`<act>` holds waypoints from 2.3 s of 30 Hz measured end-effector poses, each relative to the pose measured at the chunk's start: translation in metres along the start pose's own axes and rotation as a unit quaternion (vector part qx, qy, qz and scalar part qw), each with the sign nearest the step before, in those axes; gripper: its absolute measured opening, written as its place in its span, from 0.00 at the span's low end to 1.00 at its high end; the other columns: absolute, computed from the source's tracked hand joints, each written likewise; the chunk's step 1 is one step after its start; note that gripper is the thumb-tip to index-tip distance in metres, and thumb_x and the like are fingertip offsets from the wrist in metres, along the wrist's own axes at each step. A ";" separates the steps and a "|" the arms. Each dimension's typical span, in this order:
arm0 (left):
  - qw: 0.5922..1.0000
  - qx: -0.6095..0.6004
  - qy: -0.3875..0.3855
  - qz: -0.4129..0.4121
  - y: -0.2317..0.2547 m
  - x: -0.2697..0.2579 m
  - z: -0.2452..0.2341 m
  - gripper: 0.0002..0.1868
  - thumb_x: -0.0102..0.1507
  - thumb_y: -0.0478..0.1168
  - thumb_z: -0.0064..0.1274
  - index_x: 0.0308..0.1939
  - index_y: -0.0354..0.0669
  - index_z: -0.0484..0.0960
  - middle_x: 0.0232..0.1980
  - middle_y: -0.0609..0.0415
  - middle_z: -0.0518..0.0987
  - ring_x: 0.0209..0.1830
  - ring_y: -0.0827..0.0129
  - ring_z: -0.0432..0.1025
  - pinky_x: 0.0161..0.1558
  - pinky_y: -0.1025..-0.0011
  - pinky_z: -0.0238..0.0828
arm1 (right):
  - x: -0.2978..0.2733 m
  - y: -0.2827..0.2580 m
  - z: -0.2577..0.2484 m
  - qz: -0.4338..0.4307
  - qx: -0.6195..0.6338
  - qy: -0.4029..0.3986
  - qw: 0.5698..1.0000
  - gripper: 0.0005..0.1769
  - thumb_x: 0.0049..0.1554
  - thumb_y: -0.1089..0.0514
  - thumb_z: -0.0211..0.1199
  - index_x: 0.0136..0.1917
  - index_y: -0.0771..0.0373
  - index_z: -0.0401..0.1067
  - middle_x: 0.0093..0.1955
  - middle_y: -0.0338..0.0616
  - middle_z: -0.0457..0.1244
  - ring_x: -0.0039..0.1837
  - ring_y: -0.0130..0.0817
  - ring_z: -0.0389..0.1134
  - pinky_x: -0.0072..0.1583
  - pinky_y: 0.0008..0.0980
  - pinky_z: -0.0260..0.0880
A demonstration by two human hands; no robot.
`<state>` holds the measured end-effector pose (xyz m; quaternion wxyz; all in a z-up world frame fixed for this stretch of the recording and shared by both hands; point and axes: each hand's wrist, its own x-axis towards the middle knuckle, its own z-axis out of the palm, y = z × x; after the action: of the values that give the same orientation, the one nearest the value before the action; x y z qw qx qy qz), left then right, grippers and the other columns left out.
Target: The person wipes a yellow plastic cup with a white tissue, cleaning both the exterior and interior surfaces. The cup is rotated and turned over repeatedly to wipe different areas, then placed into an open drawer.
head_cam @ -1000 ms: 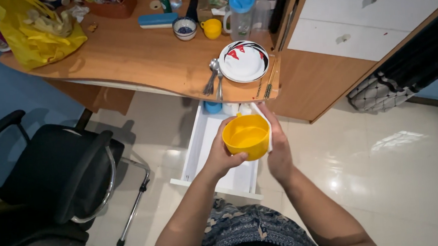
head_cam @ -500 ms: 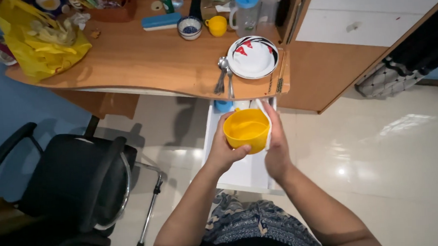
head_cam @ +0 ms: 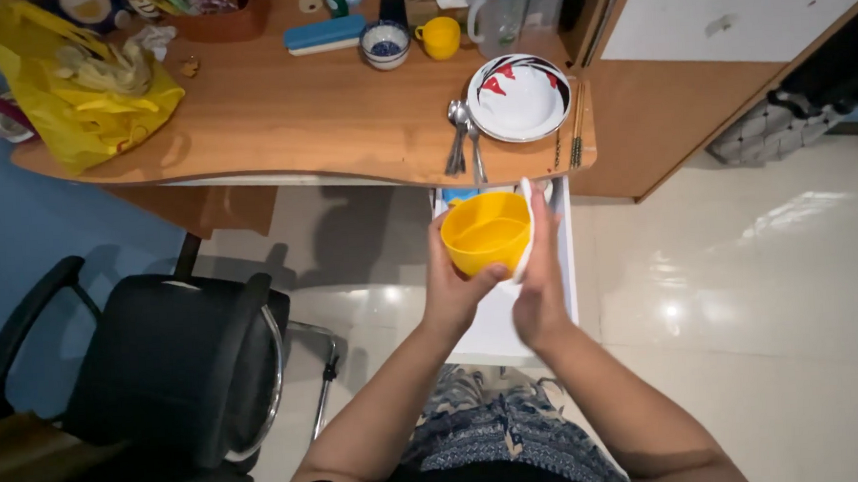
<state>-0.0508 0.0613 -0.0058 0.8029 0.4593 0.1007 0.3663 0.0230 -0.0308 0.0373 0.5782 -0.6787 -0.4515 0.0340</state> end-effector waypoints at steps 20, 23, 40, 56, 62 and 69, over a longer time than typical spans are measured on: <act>0.972 0.108 -0.060 0.201 0.045 0.038 -0.050 0.53 0.45 0.56 0.77 0.64 0.43 0.62 0.67 0.48 0.62 0.71 0.61 0.58 0.74 0.57 0.54 | 0.002 0.010 0.027 -0.136 -0.033 -0.004 0.990 0.56 0.59 0.19 0.24 0.76 0.67 0.55 0.77 0.56 0.51 0.82 0.56 0.47 0.81 0.53 0.25; 0.959 0.155 -0.057 0.232 0.063 0.048 -0.055 0.50 0.47 0.58 0.75 0.66 0.40 0.68 0.69 0.47 0.60 0.74 0.59 0.56 0.75 0.57 0.53 | 0.004 0.021 0.025 -0.183 -0.114 -0.076 0.974 0.56 0.57 0.18 0.21 0.69 0.60 0.68 0.71 0.47 0.63 0.80 0.48 0.55 0.81 0.53 0.23; 0.989 -0.026 0.085 -0.119 -0.006 0.055 -0.025 0.23 0.65 0.50 0.58 0.58 0.43 0.73 0.45 0.49 0.81 0.39 0.68 0.80 0.40 0.73 0.80 | -0.001 0.047 -0.010 -0.144 -0.305 -0.195 0.921 0.36 0.63 0.30 0.50 0.73 0.56 0.66 0.74 0.43 0.61 0.82 0.38 0.50 0.76 0.71 0.17; 0.947 -0.113 0.193 -0.232 -0.084 0.035 0.022 0.27 0.68 0.60 0.50 0.55 0.39 0.78 0.49 0.46 0.80 0.49 0.62 0.77 0.54 0.62 0.77 | -0.023 0.102 -0.095 -0.145 -0.445 -0.313 0.827 0.47 0.48 0.29 0.67 0.72 0.56 0.63 0.73 0.43 0.59 0.82 0.38 0.48 0.76 0.81 0.24; 0.945 -0.094 0.192 -0.249 -0.103 0.026 0.027 0.31 0.69 0.62 0.48 0.59 0.36 0.77 0.53 0.41 0.79 0.54 0.55 0.76 0.59 0.53 0.73 | -0.019 0.137 -0.114 -0.107 -0.400 -0.392 0.822 0.34 0.51 0.53 0.66 0.71 0.55 0.65 0.77 0.39 0.58 0.85 0.32 0.43 0.81 0.66 0.22; 0.946 -0.079 0.187 -0.252 -0.086 0.015 0.031 0.35 0.67 0.62 0.52 0.58 0.31 0.76 0.51 0.35 0.77 0.53 0.46 0.76 0.55 0.47 0.75 | 0.004 0.131 -0.116 -0.360 -0.256 -0.019 0.897 0.15 0.66 0.54 0.57 0.62 0.48 0.79 0.62 0.33 0.70 0.65 0.39 0.70 0.77 0.48 0.55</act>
<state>0.0182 0.0246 -0.0562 0.8697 0.2773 0.3317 0.2383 0.1669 -0.1058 -0.0291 0.3488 -0.5935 -0.6689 -0.2805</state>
